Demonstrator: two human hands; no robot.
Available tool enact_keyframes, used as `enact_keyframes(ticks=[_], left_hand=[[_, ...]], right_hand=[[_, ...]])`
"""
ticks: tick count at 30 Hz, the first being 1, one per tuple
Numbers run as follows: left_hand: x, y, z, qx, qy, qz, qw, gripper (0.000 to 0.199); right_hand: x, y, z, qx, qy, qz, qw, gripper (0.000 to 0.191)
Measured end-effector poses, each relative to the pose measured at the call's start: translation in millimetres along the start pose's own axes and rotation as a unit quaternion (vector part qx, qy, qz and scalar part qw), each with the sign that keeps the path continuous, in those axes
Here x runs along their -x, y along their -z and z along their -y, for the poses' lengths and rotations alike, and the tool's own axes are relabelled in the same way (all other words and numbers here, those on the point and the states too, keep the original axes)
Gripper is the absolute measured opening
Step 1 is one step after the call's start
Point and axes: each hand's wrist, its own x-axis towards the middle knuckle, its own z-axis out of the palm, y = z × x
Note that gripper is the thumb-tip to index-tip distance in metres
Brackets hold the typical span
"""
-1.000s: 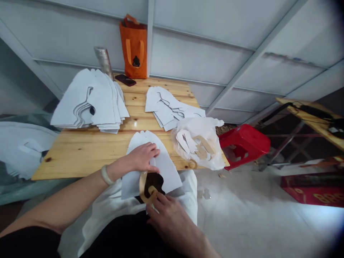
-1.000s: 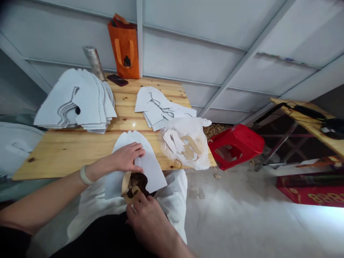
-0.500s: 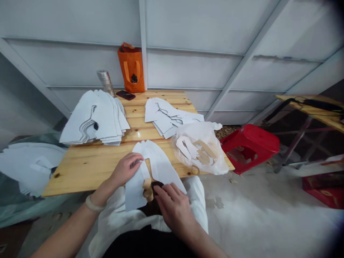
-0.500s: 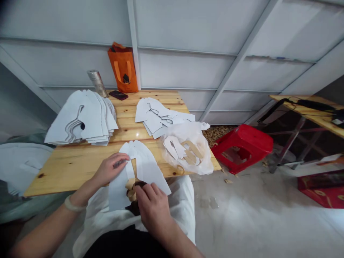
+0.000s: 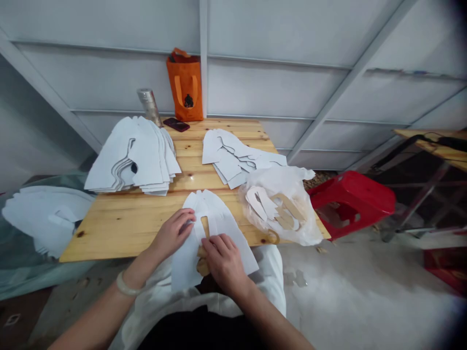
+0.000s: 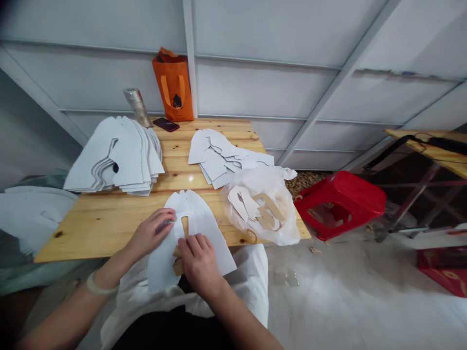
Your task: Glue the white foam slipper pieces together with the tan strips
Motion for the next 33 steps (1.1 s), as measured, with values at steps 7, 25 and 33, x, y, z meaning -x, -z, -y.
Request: enact_keyframes(ticks=[7, 25, 33], left_hand=[[1, -0.1, 1, 0.004, -0.019, 0.003, 1.0, 0.017], [2, -1.5, -1, -0.017, -0.003, 0.022, 1.0, 0.023], [2, -1.9, 0, -0.016, 0.002, 0.021, 1.0, 0.025]], right_hand=[[-17, 10, -14, -0.031, 0.021, -0.026, 0.999, 0.03], [-29, 37, -19, -0.004, 0.144, 0.049, 0.988, 0.024], [-15, 24, -12, -0.001, 0.12, 0.067, 0.991, 0.021]])
